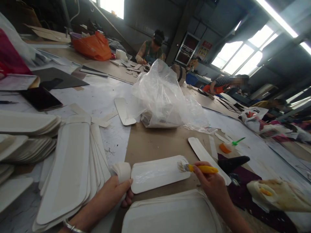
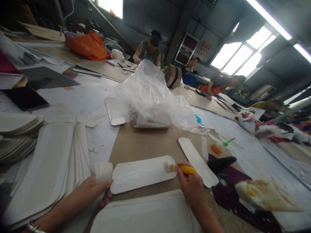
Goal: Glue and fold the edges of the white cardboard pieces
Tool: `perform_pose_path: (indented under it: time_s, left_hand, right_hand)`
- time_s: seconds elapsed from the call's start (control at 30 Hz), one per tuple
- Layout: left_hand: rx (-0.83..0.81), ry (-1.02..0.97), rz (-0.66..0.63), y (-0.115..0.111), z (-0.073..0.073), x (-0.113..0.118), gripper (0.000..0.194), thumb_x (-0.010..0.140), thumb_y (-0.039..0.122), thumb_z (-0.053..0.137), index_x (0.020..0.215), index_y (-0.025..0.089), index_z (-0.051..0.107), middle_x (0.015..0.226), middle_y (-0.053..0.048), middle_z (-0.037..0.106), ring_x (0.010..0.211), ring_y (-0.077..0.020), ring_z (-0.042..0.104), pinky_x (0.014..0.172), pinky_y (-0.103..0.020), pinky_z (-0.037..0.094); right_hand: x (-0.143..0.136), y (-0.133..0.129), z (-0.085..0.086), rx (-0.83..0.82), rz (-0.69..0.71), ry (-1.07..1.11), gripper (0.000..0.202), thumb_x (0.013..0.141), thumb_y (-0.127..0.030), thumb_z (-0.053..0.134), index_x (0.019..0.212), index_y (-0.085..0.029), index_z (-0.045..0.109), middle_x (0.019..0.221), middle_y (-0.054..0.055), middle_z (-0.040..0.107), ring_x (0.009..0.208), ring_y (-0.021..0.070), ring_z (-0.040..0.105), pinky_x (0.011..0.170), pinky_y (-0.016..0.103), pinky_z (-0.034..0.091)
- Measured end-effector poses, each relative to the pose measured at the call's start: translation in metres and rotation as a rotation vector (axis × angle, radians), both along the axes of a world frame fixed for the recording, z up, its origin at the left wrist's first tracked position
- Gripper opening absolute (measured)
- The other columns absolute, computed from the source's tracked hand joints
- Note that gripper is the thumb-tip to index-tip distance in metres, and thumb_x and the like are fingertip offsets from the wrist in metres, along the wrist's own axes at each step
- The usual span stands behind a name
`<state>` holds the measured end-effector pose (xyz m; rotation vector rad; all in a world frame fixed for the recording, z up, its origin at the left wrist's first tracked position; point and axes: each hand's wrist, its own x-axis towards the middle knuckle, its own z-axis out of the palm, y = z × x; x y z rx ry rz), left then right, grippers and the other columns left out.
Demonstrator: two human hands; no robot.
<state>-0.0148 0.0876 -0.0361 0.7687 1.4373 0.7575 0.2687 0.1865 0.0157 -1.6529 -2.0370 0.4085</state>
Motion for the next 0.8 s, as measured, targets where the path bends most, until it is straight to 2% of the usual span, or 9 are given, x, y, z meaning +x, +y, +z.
perform_pose_path:
  time_s: [0.1,0.23,0.4,0.5,0.57,0.63,0.7,0.8]
  left_hand:
    - [0.002,0.011,0.007,-0.001,0.000,0.001,0.047,0.058,0.060,0.044,0.051,0.014,0.054,0.048,-0.007,0.055,0.045,-0.0163,0.052,0.051,-0.028,0.042]
    - [0.021,0.026,0.005,-0.002,0.001,0.001,0.046,0.060,0.057,0.044,0.050,0.014,0.054,0.049,-0.008,0.057,0.046,-0.0172,0.052,0.052,-0.029,0.042]
    - [0.056,0.040,0.043,-0.004,0.000,0.001,0.045,0.064,0.056,0.044,0.051,0.013,0.054,0.048,-0.008,0.056,0.046,-0.0171,0.053,0.052,-0.028,0.042]
    - [0.091,0.085,0.112,-0.007,0.003,0.001,0.045,0.064,0.057,0.046,0.048,0.015,0.051,0.043,-0.006,0.051,0.042,-0.0164,0.050,0.048,-0.028,0.038]
    - [0.128,0.123,0.163,-0.010,0.007,0.000,0.046,0.067,0.056,0.045,0.046,0.015,0.050,0.042,-0.005,0.049,0.042,-0.0159,0.049,0.048,-0.027,0.037]
    - [0.172,0.137,0.206,-0.014,0.015,-0.002,0.043,0.071,0.049,0.043,0.046,0.015,0.050,0.041,-0.005,0.048,0.043,-0.0148,0.048,0.048,-0.026,0.037]
    - [0.217,0.108,0.233,-0.019,0.027,-0.004,0.036,0.071,0.042,0.041,0.051,0.014,0.052,0.043,-0.004,0.049,0.042,-0.0136,0.048,0.046,-0.024,0.035]
    - [0.275,-0.017,0.245,-0.027,0.048,-0.005,0.031,0.072,0.040,0.040,0.071,0.013,0.055,0.052,-0.003,0.056,0.044,-0.0132,0.050,0.044,-0.023,0.036]
  right_hand:
    - [0.011,0.004,0.006,0.068,-0.013,-0.069,0.037,0.078,-0.055,0.049,0.081,-0.020,0.060,0.066,0.003,0.065,0.050,0.0176,0.058,0.050,0.028,0.046]
    - [0.007,0.000,0.009,0.121,-0.034,-0.069,0.038,0.078,-0.057,0.046,0.080,-0.021,0.059,0.075,0.004,0.066,0.060,0.0194,0.061,0.058,0.030,0.048]
    - [0.003,-0.004,0.007,0.036,-0.040,-0.057,0.044,0.073,-0.062,0.046,0.081,-0.021,0.060,0.072,0.004,0.065,0.055,0.0203,0.060,0.053,0.031,0.046]
    - [-0.005,-0.005,0.012,-0.011,-0.079,-0.036,0.045,0.073,-0.064,0.044,0.084,-0.023,0.059,0.073,0.004,0.066,0.064,0.0239,0.062,0.057,0.033,0.045]
    - [-0.017,-0.006,0.020,0.015,-0.094,0.008,0.043,0.077,-0.063,0.039,0.084,-0.025,0.058,0.078,0.004,0.066,0.075,0.0260,0.062,0.063,0.035,0.044]
    - [-0.033,-0.010,0.032,0.062,-0.041,0.083,0.039,0.080,-0.059,0.037,0.081,-0.025,0.057,0.081,0.004,0.066,0.080,0.0253,0.061,0.069,0.035,0.043]
    - [-0.054,-0.016,0.045,0.083,0.062,0.162,0.035,0.081,-0.056,0.039,0.075,-0.025,0.054,0.076,0.003,0.063,0.074,0.0222,0.059,0.066,0.031,0.043]
    - [-0.087,-0.031,0.059,0.021,0.224,0.263,0.033,0.082,-0.054,0.043,0.071,-0.024,0.051,0.058,-0.001,0.052,0.054,0.0161,0.051,0.052,0.026,0.040]
